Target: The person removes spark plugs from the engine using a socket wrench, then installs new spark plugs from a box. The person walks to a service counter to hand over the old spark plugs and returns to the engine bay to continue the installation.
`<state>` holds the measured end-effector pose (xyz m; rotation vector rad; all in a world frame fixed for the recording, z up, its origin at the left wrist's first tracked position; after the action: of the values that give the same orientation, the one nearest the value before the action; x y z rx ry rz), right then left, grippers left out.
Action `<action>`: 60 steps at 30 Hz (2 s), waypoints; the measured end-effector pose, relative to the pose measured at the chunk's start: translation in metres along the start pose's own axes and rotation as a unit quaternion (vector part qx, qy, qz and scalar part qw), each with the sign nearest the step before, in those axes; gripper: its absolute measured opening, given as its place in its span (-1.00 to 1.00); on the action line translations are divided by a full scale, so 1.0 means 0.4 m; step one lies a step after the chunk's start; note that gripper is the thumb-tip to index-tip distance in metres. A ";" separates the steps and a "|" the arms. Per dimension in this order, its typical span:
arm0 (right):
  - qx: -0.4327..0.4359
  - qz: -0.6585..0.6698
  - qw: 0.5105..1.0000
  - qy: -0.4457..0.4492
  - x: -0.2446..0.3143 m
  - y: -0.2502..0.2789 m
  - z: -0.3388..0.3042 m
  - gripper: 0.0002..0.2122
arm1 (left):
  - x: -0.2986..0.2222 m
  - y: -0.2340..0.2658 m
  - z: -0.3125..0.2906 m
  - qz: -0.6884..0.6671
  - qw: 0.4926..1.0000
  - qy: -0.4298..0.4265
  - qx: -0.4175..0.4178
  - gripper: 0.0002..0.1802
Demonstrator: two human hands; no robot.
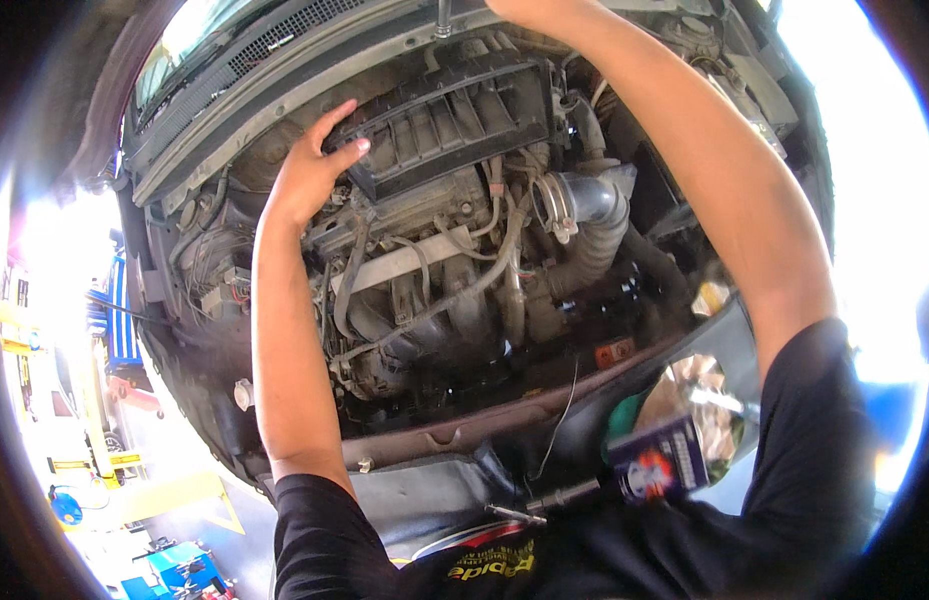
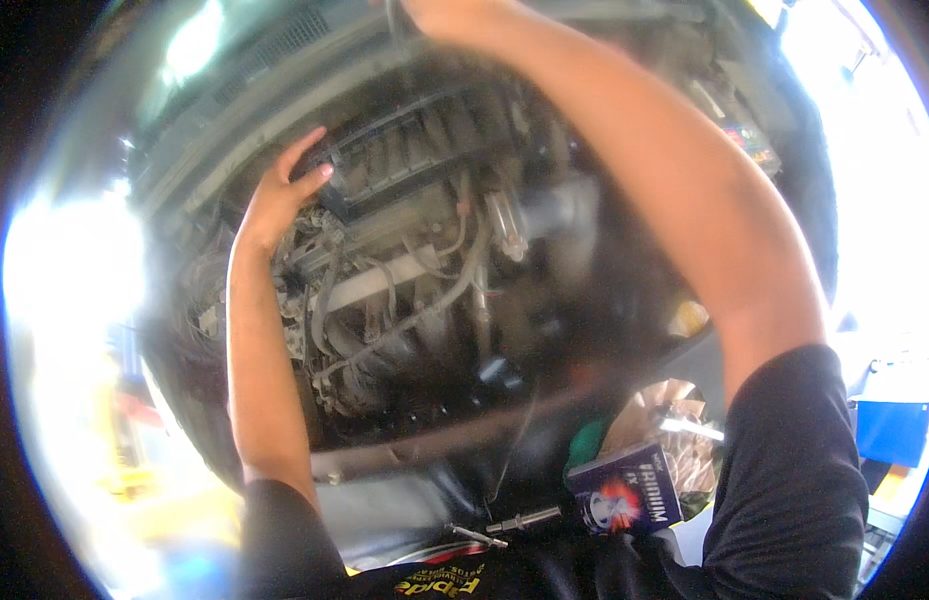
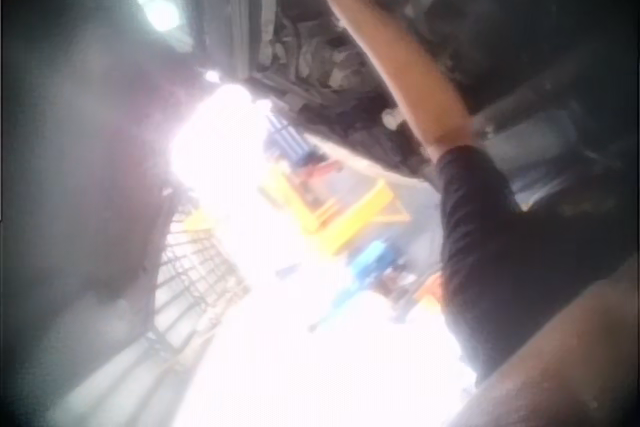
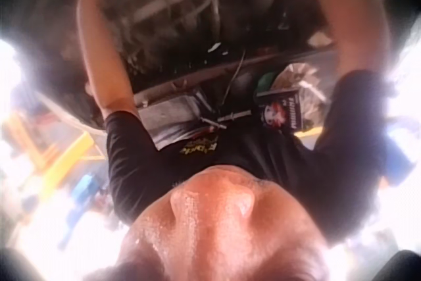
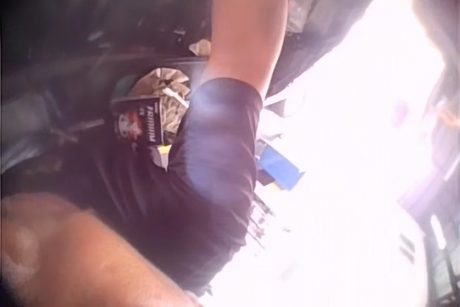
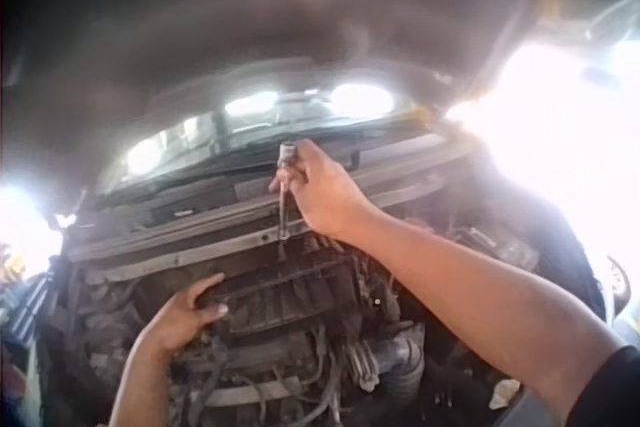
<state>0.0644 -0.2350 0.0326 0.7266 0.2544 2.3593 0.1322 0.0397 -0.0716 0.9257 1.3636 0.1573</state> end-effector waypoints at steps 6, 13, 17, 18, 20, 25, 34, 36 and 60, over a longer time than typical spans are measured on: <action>-0.097 0.269 0.931 -0.226 -0.027 0.087 -0.015 -0.86 | 0.044 0.008 -0.006 -0.105 0.994 0.011 0.032 -0.28; 0.126 -0.058 0.929 -0.344 -0.114 0.178 -0.187 -0.68 | 0.185 -0.014 -0.010 -0.522 0.835 0.022 0.173 0.00; 0.259 -0.274 0.910 -0.174 -0.132 0.151 -0.255 -0.52 | 0.200 -0.043 -0.041 -0.410 0.894 -0.038 0.174 0.09; 0.277 -0.280 0.902 -0.176 -0.117 0.139 -0.258 -0.46 | 0.169 -0.048 -0.069 -0.334 0.932 -0.028 0.139 0.11; 0.313 -0.296 0.885 -0.179 -0.089 0.109 -0.263 -0.32 | 0.133 -0.066 -0.079 -0.282 0.956 0.043 0.066 -0.05; 0.295 -0.271 0.890 -0.218 -0.128 0.040 -0.281 -0.38 | 0.141 -0.120 0.028 -0.181 0.976 0.051 -0.106 -0.19; 0.180 -0.323 0.902 -0.221 -0.103 0.028 -0.297 -0.55 | 0.159 -0.105 0.076 -0.160 0.981 -0.007 -0.113 -0.10; 0.161 -0.334 0.910 -0.185 -0.115 0.036 -0.305 -0.56 | 0.160 -0.114 0.079 -0.195 0.974 0.049 -0.103 -0.09; 0.095 -0.234 0.957 -0.142 -0.112 0.056 -0.301 -0.65 | 0.109 -0.133 0.013 -0.251 0.952 -0.023 -0.174 -0.12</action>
<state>0.0137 -0.2803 -0.0787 0.9671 0.4756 1.7745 0.1263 0.0288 -0.1394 0.2710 1.4287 -0.0153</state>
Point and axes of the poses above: each hand's wrist, its own z-axis towards the middle knuckle, its own y-axis out of the back of the hand, x = y × z, the point moved 4 cm from there along z, towards the middle knuckle, and after that the axes turned 13 degrees about y, right-handed, at the moved point
